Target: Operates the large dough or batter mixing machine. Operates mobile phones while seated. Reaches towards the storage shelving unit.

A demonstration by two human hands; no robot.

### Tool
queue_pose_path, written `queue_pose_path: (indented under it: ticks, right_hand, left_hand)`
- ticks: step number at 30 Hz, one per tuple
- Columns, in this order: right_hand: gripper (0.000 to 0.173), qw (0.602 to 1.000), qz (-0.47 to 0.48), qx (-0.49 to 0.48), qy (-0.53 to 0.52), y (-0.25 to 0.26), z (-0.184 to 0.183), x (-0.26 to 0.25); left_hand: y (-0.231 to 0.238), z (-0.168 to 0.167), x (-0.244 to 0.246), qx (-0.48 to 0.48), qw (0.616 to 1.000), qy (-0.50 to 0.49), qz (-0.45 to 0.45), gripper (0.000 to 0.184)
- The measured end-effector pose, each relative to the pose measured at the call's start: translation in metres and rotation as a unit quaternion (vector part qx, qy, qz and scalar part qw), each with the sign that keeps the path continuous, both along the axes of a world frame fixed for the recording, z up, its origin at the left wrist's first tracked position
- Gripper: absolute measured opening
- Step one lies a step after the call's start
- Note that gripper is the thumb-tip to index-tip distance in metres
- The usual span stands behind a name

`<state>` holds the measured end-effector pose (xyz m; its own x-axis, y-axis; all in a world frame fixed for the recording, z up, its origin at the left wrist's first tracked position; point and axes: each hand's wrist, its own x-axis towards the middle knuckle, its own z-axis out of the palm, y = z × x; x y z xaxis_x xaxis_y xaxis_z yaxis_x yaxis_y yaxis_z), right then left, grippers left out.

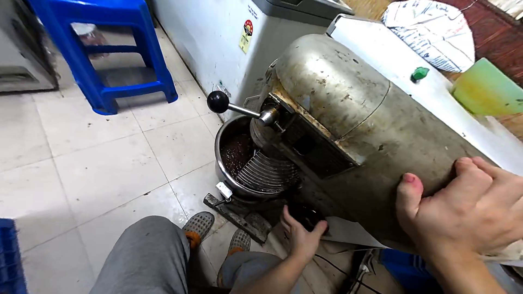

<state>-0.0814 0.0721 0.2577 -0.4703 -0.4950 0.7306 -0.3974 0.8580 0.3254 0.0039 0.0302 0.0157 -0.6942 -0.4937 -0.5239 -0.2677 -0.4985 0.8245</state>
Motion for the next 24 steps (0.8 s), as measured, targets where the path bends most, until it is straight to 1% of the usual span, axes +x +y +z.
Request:
queue_pose_path:
  ticks: [1,2,3,4,5,6,7,10,11,12,13,14,15,16,17,18,19,21,23,24]
  right_hand:
    - [0.079,1.0,-0.001,-0.001,-0.001,0.001,-0.001,0.0]
    - [0.079,1.0,-0.002,-0.001,-0.001,0.002,-0.001,0.0]
    - [0.079,1.0,-0.004,-0.001,-0.002,0.002,-0.001,0.0]
    - [0.079,1.0,-0.006,0.0,-0.002,0.002,-0.001,0.0]
    - [0.079,1.0,-0.006,0.001,-0.001,0.001,0.0,0.0]
    - [0.079,1.0,-0.007,0.002,0.001,0.0,0.0,0.0]
    - [0.079,1.0,-0.006,0.003,0.002,0.0,0.001,0.0]
    - [0.078,1.0,-0.01,0.007,0.005,-0.002,0.001,0.001]
    - [0.078,1.0,-0.013,0.008,0.006,-0.001,0.001,0.0]
    - [0.078,1.0,-0.015,0.009,0.005,0.0,0.0,0.001]
    - [0.078,1.0,-0.014,0.008,0.005,0.0,0.001,0.0]
    - [0.078,1.0,-0.012,0.007,0.006,0.0,0.001,0.0]
    - [0.078,1.0,-0.011,0.007,0.006,-0.001,0.001,0.0]
    - [0.077,1.0,-0.01,0.007,0.009,-0.001,0.001,0.0]
    - [0.077,1.0,-0.006,0.009,0.012,-0.001,0.001,-0.001]
    - [0.076,1.0,-0.003,0.011,0.015,-0.001,0.001,-0.001]
    - [0.075,1.0,-0.001,0.013,0.016,-0.001,0.002,-0.001]
    - [0.076,1.0,-0.002,0.014,0.016,0.0,0.002,-0.001]
    - [0.076,1.0,-0.003,0.013,0.014,0.001,0.001,-0.001]
    - [0.076,1.0,-0.003,0.012,0.013,0.0,0.001,-0.001]
  left_hand:
    - [-0.005,-0.001,0.001,0.104,0.994,-0.012,-0.002,0.116]
    - [-0.012,-0.001,-0.001,0.23,0.973,-0.025,-0.02,0.101]
    - [-0.02,-0.002,-0.005,0.353,0.934,-0.028,-0.045,0.097]
    - [-0.026,-0.004,-0.011,0.446,0.893,-0.018,-0.063,0.105]
    - [-0.03,-0.004,-0.017,0.505,0.86,-0.002,-0.074,0.112]
    - [-0.033,-0.004,-0.021,0.536,0.841,0.009,-0.077,0.113]
    - [-0.035,-0.004,-0.025,0.548,0.833,0.01,-0.078,0.109]
    - [-0.039,-0.005,-0.036,0.541,0.838,-0.022,-0.068,0.092]
    - [-0.039,-0.004,-0.037,0.522,0.849,-0.034,-0.072,0.09]
    - [-0.037,-0.003,-0.036,0.479,0.873,-0.047,-0.076,0.085]
    - [-0.035,0.001,-0.035,0.406,0.909,-0.054,-0.076,0.08]
    - [-0.033,0.005,-0.034,0.306,0.947,-0.053,-0.082,0.09]
    - [-0.029,0.008,-0.034,0.189,0.976,-0.06,-0.086,0.109]
    - [-0.023,0.011,-0.035,0.067,0.989,-0.084,-0.1,0.127]
    - [-0.019,0.015,-0.035,-0.038,0.984,-0.115,-0.13,0.139]
    - [-0.015,0.018,-0.034,-0.121,0.969,-0.14,-0.162,0.144]
    - [-0.013,0.02,-0.033,-0.181,0.954,-0.155,-0.184,0.144]
    - [-0.012,0.021,-0.03,-0.234,0.937,-0.155,-0.206,0.139]
    - [-0.013,0.017,-0.022,-0.248,0.937,-0.133,-0.209,0.137]
    - [-0.014,0.014,-0.017,-0.246,0.943,-0.111,-0.196,0.138]
